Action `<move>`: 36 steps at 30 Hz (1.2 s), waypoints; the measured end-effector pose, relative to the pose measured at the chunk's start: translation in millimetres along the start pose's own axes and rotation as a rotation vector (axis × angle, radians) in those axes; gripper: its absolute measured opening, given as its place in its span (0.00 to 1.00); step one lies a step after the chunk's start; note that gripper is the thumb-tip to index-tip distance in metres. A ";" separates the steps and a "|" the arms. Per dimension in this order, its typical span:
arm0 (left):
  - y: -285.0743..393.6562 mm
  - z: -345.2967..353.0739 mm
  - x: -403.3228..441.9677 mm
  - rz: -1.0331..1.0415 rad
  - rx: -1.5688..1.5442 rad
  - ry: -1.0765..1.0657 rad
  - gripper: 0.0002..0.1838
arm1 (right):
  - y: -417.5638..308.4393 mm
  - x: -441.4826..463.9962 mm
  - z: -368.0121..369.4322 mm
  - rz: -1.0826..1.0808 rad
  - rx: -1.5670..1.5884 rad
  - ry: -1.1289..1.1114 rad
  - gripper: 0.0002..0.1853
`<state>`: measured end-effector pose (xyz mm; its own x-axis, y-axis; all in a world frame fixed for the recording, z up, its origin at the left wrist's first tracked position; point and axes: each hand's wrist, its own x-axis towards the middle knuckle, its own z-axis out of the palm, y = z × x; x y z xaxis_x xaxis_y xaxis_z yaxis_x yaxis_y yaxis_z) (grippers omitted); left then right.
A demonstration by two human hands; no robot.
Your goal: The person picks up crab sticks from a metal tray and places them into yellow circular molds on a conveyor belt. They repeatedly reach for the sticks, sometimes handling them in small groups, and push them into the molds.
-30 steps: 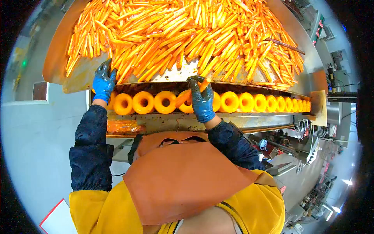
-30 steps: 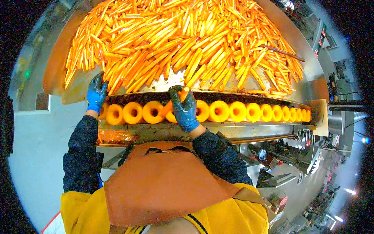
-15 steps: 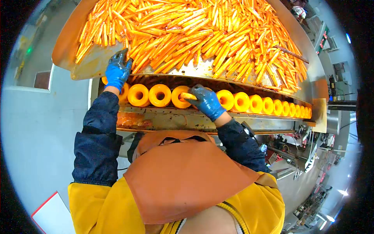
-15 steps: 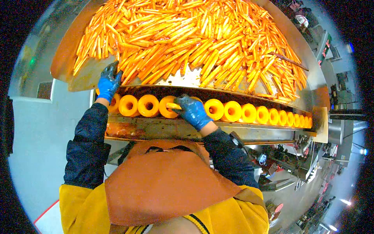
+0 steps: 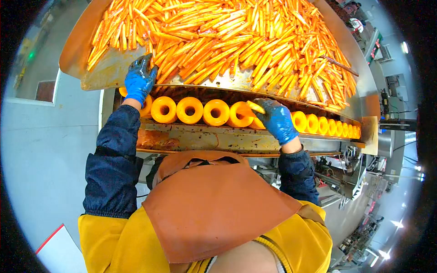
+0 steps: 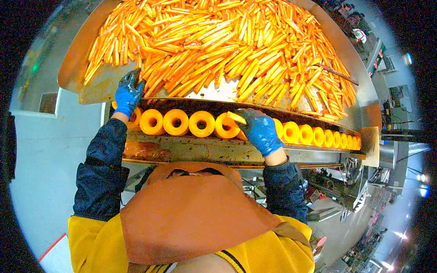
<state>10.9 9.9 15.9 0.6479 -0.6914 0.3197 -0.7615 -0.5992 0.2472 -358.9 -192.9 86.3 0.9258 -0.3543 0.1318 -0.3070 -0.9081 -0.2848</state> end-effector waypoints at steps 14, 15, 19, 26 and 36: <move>-15.9 15.1 1.7 0.106 -0.063 0.043 0.25 | -8.3 -15.2 39.8 0.087 0.220 0.169 0.19; -17.4 16.2 2.5 0.103 -0.055 0.030 0.24 | -5.0 -19.4 32.4 0.046 0.209 0.185 0.19; -20.7 16.0 4.1 0.163 -0.070 0.018 0.24 | -17.1 -13.3 56.4 0.043 0.125 0.080 0.05; 2.3 -11.7 -4.3 0.168 -0.197 0.114 0.25 | 18.9 -27.9 36.5 0.168 0.206 0.121 0.12; 270.4 21.2 43.0 0.611 -0.406 -0.265 0.25 | 173.3 22.3 -4.9 -0.016 -0.068 0.051 0.25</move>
<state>-166.8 -190.4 77.1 0.0558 -0.9552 0.2907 -0.8995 0.0783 0.4299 -392.5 -359.2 44.5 0.9188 -0.3487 0.1849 -0.3079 -0.9264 -0.2169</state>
